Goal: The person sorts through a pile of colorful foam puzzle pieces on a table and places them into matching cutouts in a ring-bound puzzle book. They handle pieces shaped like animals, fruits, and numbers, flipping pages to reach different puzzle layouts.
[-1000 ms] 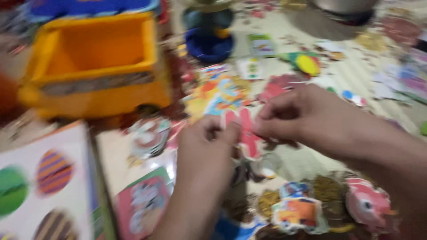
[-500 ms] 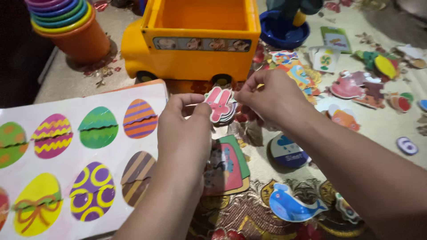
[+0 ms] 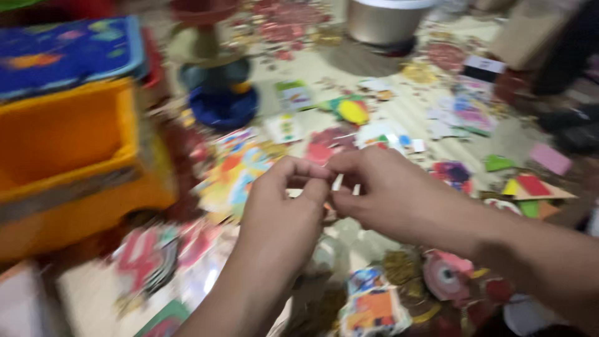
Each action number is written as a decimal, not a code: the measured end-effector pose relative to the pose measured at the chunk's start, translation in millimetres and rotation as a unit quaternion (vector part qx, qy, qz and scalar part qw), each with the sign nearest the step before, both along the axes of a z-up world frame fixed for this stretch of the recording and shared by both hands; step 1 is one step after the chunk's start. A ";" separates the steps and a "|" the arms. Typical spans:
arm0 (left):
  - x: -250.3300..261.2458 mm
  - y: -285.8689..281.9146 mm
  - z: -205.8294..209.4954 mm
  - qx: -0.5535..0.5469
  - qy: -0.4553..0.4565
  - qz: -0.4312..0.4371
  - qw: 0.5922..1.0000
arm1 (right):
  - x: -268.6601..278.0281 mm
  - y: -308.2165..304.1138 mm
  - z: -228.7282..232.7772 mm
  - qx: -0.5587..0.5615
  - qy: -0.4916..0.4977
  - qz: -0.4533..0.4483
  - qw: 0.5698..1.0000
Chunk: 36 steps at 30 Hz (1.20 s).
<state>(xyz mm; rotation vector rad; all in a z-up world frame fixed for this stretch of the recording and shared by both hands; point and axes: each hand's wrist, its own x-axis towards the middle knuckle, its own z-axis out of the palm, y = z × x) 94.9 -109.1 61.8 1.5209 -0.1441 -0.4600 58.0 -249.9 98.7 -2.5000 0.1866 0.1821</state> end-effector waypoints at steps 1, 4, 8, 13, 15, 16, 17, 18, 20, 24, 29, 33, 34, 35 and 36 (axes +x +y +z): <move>2.7 -17.6 0.7 0.005 -0.007 -0.019 1.000 | -1.4 -24.6 -3.6 -0.004 0.022 -0.038 0.999; 6.5 -76.1 5.1 0.032 -0.004 -0.063 0.998 | -0.5 -113.1 -20.0 0.000 0.057 -0.141 0.988; 12.4 -145.3 4.6 0.059 0.009 -0.091 0.994 | 14.5 -239.1 -58.0 -0.116 0.009 -0.261 0.958; 26.3 -187.6 -4.8 0.077 0.005 -0.093 0.993 | 36.3 -332.7 -103.2 -0.238 -0.044 -0.392 0.888; 34.2 -196.2 -7.6 0.100 0.017 -0.090 0.991 | 45.3 -339.6 -115.4 -0.268 -0.054 -0.433 0.859; 38.8 -199.4 -9.4 0.097 0.008 -0.086 0.992 | 50.2 -340.3 -119.4 -0.244 -0.039 -0.460 0.853; 42.6 -201.0 -12.0 0.096 0.002 -0.081 0.992 | 54.4 -339.2 -123.7 -0.220 -0.022 -0.486 0.846; 46.5 -201.4 -14.8 0.095 -0.005 -0.076 0.993 | 57.3 -337.8 -126.9 -0.195 -0.003 -0.511 0.837; 54.0 -201.0 -20.0 0.084 0.022 -0.074 0.993 | 59.4 -340.1 -126.2 -0.101 -0.016 -0.543 0.833; 56.2 -198.8 -29.7 0.118 0.056 -0.091 0.987 | 54.4 -363.3 -130.4 -0.069 -0.093 -0.544 0.831; 52.9 -200.1 -31.6 0.081 0.044 -0.099 0.991 | 44.5 -391.4 -137.2 -0.160 -0.033 -0.439 0.884; 49.3 -198.9 -28.1 0.078 0.057 -0.095 0.991 | 37.9 -403.0 -129.8 -0.195 -0.004 -0.370 0.908; 49.3 -197.6 -27.3 0.081 0.048 -0.087 0.992 | 39.2 -402.8 -126.9 -0.202 0.002 -0.357 0.912; 49.5 -196.9 -26.6 0.083 0.037 -0.081 0.993 | 39.6 -402.8 -122.8 -0.208 0.005 -0.346 0.915; 49.7 -196.2 -26.2 0.085 0.027 -0.075 0.993 | 40.2 -402.4 -119.1 -0.213 0.008 -0.334 0.918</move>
